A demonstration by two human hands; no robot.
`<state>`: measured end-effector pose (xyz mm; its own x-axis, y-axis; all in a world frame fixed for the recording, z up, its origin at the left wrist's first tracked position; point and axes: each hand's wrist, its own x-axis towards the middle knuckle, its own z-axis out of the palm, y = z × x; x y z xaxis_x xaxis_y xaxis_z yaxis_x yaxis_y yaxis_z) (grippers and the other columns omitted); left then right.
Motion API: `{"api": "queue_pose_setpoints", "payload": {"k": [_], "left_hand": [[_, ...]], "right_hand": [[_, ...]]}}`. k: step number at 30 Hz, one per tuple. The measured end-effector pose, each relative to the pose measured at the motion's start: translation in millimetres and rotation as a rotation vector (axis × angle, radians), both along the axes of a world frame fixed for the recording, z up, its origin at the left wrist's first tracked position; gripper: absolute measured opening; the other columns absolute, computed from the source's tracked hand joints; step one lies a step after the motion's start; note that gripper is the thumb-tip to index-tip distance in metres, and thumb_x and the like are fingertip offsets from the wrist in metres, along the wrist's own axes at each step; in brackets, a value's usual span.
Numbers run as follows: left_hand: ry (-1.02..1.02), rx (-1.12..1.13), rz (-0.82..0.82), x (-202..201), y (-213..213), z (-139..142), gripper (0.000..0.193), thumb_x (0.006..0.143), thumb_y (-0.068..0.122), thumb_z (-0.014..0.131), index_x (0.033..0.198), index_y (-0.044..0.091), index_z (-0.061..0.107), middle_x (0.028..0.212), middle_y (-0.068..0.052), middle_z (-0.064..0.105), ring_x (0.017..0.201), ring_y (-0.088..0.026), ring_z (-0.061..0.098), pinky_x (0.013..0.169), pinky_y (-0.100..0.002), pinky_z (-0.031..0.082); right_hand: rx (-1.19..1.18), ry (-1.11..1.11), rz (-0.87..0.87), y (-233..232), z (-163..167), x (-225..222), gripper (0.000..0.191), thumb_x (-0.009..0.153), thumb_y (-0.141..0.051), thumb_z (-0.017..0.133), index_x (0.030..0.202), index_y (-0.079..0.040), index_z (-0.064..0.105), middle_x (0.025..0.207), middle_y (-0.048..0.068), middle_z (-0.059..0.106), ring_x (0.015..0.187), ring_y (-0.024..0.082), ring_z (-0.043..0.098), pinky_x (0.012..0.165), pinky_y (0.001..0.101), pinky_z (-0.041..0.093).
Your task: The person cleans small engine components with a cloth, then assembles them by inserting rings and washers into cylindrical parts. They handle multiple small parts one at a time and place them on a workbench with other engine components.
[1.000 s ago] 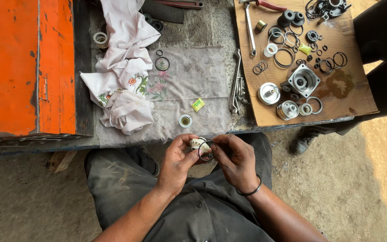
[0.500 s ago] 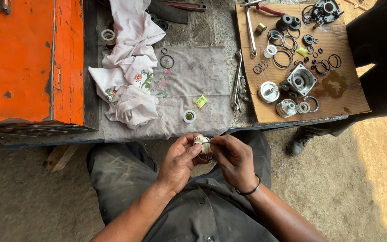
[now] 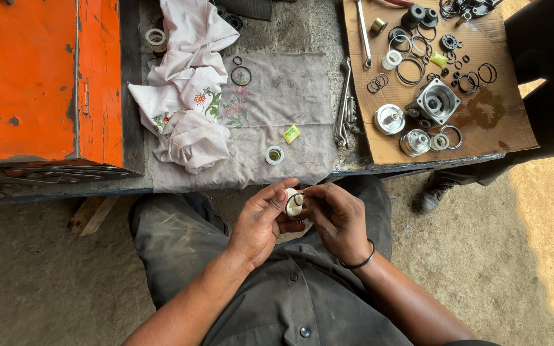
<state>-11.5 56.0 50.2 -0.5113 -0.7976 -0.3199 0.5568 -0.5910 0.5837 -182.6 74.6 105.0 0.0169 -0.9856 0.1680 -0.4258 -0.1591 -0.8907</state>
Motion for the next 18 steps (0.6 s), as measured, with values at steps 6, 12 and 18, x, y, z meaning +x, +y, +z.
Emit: {"api": "queue_pose_setpoints", "payload": {"k": [6,12,18], "left_hand": [[-0.044,-0.015,-0.018,0.0,3.0,3.3,0.053,0.103,0.036,0.054,0.144,0.004,0.054,0.118,-0.010,0.068,0.105,-0.022,0.071,0.090,-0.043,0.064],[0.019,-0.020,-0.043,0.8,4.5,8.2,0.047,0.103,0.020,0.056,0.146,0.003,0.051,0.121,-0.010,0.066,0.108,-0.022,0.069,0.092,-0.043,0.060],[0.042,-0.017,-0.049,2.4,3.9,8.5,0.046,0.102,0.013,0.058,0.146,0.003,0.052,0.121,-0.010,0.065,0.108,-0.021,0.068,0.093,-0.044,0.060]], "right_hand": [[-0.003,0.049,-0.029,-1.2,-3.2,0.1,0.009,0.093,0.001,0.070,0.102,0.000,0.069,0.087,0.007,0.070,0.075,0.012,0.074,0.063,0.0251,0.059],[-0.048,0.084,-0.046,0.2,-5.0,-2.1,0.010,0.092,0.000,0.071,0.102,-0.001,0.069,0.086,0.007,0.070,0.074,0.013,0.071,0.063,0.0265,0.056],[-0.111,0.136,-0.033,0.0,-2.6,-3.0,0.014,0.090,0.000,0.073,0.102,-0.003,0.069,0.085,0.008,0.069,0.072,0.015,0.068,0.063,0.0280,0.053]]}}
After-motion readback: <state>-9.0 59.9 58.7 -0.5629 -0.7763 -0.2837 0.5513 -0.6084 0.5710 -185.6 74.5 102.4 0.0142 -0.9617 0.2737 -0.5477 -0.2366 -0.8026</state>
